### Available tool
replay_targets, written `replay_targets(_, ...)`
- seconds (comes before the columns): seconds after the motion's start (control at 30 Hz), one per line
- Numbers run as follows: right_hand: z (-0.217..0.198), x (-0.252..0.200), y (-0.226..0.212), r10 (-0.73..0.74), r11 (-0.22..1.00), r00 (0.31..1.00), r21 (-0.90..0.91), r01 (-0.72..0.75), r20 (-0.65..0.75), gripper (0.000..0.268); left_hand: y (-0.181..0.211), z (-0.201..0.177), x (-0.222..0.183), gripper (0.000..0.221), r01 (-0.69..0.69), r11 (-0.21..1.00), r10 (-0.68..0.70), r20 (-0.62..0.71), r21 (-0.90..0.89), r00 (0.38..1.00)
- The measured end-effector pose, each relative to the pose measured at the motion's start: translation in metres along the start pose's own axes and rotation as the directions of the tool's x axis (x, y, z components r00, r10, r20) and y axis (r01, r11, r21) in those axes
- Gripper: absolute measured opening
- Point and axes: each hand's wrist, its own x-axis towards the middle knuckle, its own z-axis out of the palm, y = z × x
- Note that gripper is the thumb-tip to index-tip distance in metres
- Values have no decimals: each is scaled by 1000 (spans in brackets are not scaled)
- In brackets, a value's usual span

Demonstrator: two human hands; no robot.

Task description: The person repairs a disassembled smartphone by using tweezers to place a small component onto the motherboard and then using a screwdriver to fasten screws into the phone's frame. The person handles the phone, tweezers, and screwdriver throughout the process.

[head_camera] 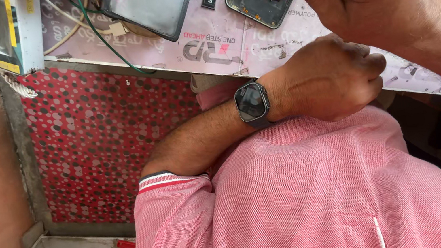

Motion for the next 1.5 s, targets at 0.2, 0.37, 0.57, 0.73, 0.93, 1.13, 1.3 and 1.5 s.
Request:
replay_targets(0.2, 4, -3, 1, 26, 1000, 1000, 1, -26, -5, 9, 0, 2, 0, 17, -19, 1000, 20, -30, 6, 999)
replay_targets(0.37, 3, -2, -1, 39, 999, 999, 32, -39, -10, 9, -1, -1, -2, 18, -50, 999, 51, -63, 15, 997)
replay_targets(0.57, 6, -2, -5, 66, 996, 997, 65, -63, -45, 6, -1, -3, -2, 20, -74, 995, 79, -79, 66, 994)
replay_targets(0.73, 12, 2, -3, 51, 997, 997, 68, -46, -64, 5, -1, -4, -4, 19, -87, 993, 93, -80, 78, 992)
replay_targets(0.93, 5, -5, -2, 25, 998, 999, 56, -23, -38, 9, -2, -4, -3, 20, -92, 992, 101, -111, 81, 989)
replay_targets(1.13, -16, -23, -6, 49, 993, 998, 114, -44, -49, 14, 8, -21, -3, 14, 17, 990, 30, -321, 142, 946)
replay_targets(1.3, -40, -58, -16, 207, 965, 959, 200, -169, -191, 19, 25, -39, -9, 15, 471, 808, -589, -485, -354, 646)
replay_targets(1.5, -37, -97, -27, 445, 850, 767, 487, -200, -463, 24, 19, -28, -4, 23, 99, 38, -922, 3, -994, 387)
